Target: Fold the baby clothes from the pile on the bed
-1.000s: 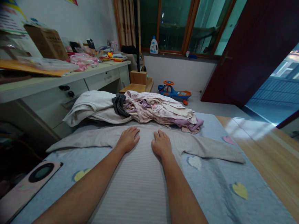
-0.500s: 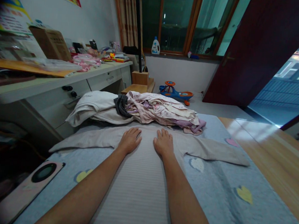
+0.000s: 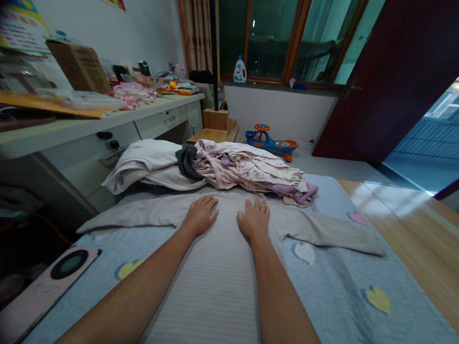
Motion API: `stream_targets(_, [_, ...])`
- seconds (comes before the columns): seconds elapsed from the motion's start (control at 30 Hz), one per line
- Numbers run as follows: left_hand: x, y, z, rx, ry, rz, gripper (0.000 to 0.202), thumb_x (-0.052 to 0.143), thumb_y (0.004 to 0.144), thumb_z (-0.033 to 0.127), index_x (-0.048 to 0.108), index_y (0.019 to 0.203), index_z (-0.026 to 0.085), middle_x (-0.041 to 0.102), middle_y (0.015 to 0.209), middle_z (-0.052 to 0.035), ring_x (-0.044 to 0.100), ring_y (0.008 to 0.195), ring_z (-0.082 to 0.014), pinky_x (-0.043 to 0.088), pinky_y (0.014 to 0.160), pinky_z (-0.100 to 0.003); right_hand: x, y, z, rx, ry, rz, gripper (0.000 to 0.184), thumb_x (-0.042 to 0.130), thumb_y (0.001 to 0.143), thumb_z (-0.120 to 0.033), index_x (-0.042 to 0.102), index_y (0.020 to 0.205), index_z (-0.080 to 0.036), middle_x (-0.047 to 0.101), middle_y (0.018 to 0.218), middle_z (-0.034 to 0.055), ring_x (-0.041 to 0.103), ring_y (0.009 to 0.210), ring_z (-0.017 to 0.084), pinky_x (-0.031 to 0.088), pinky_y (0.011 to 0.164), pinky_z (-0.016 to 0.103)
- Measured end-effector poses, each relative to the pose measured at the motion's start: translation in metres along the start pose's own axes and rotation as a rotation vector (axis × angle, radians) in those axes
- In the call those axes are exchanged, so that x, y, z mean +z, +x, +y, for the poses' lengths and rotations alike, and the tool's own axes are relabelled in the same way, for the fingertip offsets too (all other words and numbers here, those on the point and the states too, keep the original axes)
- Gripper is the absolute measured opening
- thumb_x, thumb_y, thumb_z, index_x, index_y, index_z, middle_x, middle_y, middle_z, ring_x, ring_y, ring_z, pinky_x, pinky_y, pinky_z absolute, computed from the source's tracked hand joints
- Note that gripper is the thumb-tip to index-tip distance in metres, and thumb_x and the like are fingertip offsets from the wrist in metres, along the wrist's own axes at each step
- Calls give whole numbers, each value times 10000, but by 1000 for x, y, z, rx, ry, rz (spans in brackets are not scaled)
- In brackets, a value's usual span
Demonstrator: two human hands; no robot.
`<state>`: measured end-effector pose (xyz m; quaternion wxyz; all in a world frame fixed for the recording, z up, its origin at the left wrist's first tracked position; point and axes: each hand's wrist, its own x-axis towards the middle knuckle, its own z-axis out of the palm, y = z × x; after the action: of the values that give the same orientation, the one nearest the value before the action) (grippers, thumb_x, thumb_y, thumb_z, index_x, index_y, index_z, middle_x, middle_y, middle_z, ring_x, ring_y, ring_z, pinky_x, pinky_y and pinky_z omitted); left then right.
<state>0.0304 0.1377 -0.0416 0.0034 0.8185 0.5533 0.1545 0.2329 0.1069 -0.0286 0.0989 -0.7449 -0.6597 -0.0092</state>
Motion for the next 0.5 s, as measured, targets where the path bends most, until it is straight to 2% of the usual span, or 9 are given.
stream_targets(0.17, [-1, 0, 1, 6, -5, 6, 386, 514, 954, 334, 558, 1318, 214, 551, 1429, -101, 434, 1345, -276, 343, 1112, -441, -7, -3, 2, -98, 56, 48, 393, 509, 933, -387, 624, 1257, -197, 551, 1352, 138, 467, 1225, 282, 344, 1023, 390])
stream_targets(0.27, [-2, 0, 1, 10, -3, 7, 381, 513, 956, 340, 563, 1312, 213, 555, 1421, -103, 439, 1339, -274, 352, 1105, -437, -10, -4, 2, -115, 54, 24, 360, 495, 944, -377, 639, 1223, -203, 581, 1270, 128, 491, 1157, 271, 371, 967, 373])
stream_targets(0.4, [-2, 0, 2, 5, 3, 4, 380, 514, 959, 340, 564, 1314, 215, 546, 1433, -100, 429, 1350, -276, 344, 1110, -440, -8, -4, 1, -109, 35, 28, 377, 472, 950, -367, 616, 1258, -204, 580, 1295, 124, 498, 1167, 275, 377, 965, 379])
stream_targets(0.5, [-2, 0, 2, 1, 5, 6, 383, 513, 959, 334, 564, 1317, 209, 546, 1437, -98, 428, 1352, -279, 339, 1115, -442, -5, -3, 1, -91, 20, 29, 433, 456, 950, -356, 566, 1333, -187, 528, 1410, 139, 460, 1267, 279, 347, 1031, 390])
